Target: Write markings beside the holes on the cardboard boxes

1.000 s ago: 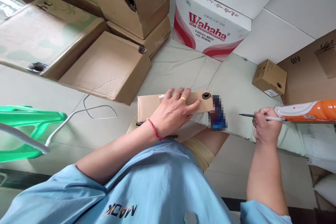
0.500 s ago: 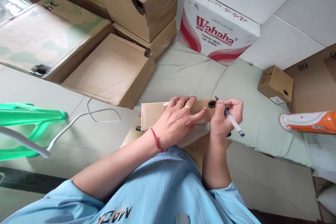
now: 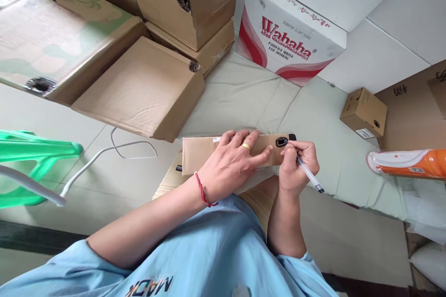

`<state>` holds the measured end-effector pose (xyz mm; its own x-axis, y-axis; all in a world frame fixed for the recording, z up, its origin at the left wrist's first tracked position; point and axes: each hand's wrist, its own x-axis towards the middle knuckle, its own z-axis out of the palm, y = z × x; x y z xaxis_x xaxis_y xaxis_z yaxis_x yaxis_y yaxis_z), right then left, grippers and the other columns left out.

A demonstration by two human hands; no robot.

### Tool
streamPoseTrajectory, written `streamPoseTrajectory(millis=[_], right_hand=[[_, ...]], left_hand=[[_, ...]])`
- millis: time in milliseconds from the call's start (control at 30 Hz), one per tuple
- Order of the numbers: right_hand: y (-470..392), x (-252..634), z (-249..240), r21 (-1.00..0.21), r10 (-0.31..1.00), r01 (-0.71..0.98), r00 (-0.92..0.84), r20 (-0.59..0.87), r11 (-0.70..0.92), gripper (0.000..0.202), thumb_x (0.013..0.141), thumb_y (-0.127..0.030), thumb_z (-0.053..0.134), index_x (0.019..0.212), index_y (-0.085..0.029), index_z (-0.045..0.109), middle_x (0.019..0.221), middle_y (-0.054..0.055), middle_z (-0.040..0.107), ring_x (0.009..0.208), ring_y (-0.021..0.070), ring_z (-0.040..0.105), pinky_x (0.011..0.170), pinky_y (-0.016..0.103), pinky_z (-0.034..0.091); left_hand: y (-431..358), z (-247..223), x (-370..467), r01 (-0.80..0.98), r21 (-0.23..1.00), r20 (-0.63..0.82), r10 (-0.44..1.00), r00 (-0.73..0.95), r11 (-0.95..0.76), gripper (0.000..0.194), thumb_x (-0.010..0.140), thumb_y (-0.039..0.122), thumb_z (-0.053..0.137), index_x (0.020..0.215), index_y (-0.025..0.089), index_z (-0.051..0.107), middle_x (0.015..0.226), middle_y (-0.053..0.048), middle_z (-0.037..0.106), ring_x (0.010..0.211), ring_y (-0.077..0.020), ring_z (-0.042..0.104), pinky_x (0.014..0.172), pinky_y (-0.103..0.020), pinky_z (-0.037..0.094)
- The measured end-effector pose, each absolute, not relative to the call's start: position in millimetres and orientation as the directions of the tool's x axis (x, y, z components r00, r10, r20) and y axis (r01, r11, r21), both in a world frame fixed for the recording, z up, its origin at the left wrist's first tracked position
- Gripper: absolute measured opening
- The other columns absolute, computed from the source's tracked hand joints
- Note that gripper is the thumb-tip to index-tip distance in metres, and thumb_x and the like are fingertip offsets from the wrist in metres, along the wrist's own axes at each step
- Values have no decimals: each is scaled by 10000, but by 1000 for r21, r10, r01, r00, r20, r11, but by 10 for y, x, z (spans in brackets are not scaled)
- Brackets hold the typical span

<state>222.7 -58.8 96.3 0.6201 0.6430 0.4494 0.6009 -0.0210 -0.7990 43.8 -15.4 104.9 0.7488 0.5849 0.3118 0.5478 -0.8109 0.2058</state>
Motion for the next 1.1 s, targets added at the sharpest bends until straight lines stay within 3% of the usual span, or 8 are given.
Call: streamPoseTrajectory(millis=[500,1100], right_hand=[[-616,2242,959,-758,682,651,576,451,-48,108,932,-302,618,851,-243,659,680,-30,676,619,158,651,662,285,542],[-712,2313,1000,-783,798,620,497,341,-52,145,922,-311,618,818,-228,678,634,-47,604,577,135,571,604,266,496]], left_hand=[[-176,1032,439,552,184,326,580,746,-813,503,1019,236,671,1509,331,604,1543,-208,590,1310,-359,623,1045,-520,492],[-189,1008,435,555,177,333,580,743,-813,506,1020,239,673,1509,334,584,1554,-197,579,1326,-354,614,1049,-517,479]])
